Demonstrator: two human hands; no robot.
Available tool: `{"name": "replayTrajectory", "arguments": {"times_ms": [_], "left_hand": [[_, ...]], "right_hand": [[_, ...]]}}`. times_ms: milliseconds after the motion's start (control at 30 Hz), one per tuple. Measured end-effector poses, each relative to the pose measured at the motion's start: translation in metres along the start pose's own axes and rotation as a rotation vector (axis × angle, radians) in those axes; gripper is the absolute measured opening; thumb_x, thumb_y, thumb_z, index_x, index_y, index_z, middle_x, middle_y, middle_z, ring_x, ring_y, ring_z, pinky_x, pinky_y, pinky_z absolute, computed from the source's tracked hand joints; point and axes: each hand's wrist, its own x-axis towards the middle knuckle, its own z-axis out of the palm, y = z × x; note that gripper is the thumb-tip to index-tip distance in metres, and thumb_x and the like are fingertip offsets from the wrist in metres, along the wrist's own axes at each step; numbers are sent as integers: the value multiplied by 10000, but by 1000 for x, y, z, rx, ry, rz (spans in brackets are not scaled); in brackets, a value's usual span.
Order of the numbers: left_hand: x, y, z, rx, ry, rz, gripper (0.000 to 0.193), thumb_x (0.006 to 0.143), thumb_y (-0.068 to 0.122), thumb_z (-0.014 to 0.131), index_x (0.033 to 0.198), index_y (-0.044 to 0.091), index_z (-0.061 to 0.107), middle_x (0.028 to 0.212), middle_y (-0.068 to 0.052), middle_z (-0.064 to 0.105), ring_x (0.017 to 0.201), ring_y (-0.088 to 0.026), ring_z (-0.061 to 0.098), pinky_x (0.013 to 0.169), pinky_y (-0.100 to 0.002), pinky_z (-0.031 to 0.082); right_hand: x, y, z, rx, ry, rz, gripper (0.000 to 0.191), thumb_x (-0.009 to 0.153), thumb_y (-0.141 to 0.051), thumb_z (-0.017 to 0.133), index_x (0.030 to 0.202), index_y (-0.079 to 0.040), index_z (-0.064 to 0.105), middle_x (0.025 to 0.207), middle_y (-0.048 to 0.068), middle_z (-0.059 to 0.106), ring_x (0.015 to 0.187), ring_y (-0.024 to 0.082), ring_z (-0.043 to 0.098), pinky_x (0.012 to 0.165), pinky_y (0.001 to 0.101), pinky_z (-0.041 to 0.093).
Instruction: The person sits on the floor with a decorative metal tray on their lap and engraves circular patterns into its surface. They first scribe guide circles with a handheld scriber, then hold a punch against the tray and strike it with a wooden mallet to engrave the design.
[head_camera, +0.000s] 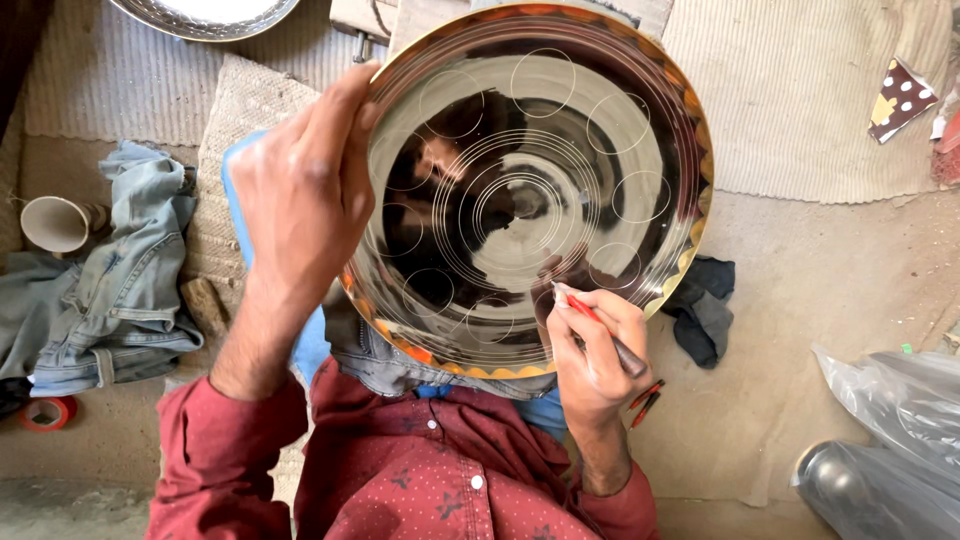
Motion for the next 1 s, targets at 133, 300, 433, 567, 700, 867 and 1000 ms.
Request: {"name": "replayTrajectory", "arguments": {"times_ms": [133, 300, 433, 567, 700, 867, 1000], "left_hand": [[-20, 7, -2, -73, -6, -126, 180, 1190, 111, 601, 1367, 90, 622, 850, -128, 690, 689, -279, 666, 630, -411, 468], [-24, 9, -3, -85, -16, -169, 205, 1178, 100, 597, 1381, 81, 616, 818, -135, 669, 683, -294, 659, 623, -422, 463], [-24, 8, -1, -91, -12, -172, 259, 1170, 98, 597, 1428, 90, 621, 808, -135, 674, 654, -281, 655, 599, -416, 459], [-25, 7, 0, -88, -4, -168, 252, 1174, 107, 601, 1424, 91, 625, 822, -134, 684, 650, -273, 655, 594, -409, 460], [-25, 7, 1, -96, 8, -163, 198, 1187, 113, 601, 1383, 90, 620, 877, -139, 701, 697, -283, 673, 621, -405, 473], [-25, 8, 1, -94, 6, -169, 216, 1178, 105, 604, 1393, 102, 627, 878, -143, 708, 691, -291, 676, 611, -410, 471], [-24, 9, 0, -92, 11, -170, 254, 1177, 103, 607, 1430, 116, 628, 892, -142, 715, 695, -292, 680, 614, -407, 476]], "right_hand": [[0, 0, 1, -25, 1, -5, 243, 811, 173, 810, 945, -10, 722, 1069, 116, 668, 901, 206, 732, 770, 286, 618], [0, 0, 1, -53, 5, -12, 245, 803, 162, 825, 940, -17, 727, 1058, 107, 677, 897, 202, 723, 758, 286, 613], [0, -1, 1, -53, 3, -13, 247, 803, 158, 834, 937, -18, 725, 1056, 101, 681, 895, 194, 729, 751, 279, 614], [0, 0, 1, -51, -6, -22, 247, 793, 150, 849, 927, -16, 724, 1056, 103, 679, 873, 179, 730, 728, 269, 609], [-1, 0, -1, -39, -28, -34, 233, 787, 133, 862, 903, -5, 714, 1049, 104, 679, 868, 185, 731, 723, 271, 606], [-4, -2, -3, -1, -53, -49, 207, 812, 120, 861, 877, 3, 703, 1046, 115, 670, 902, 208, 767, 741, 268, 633], [-6, -4, -5, 22, -75, -72, 199, 818, 122, 857, 874, 9, 703, 1037, 115, 671, 912, 217, 780, 747, 264, 651]]}}
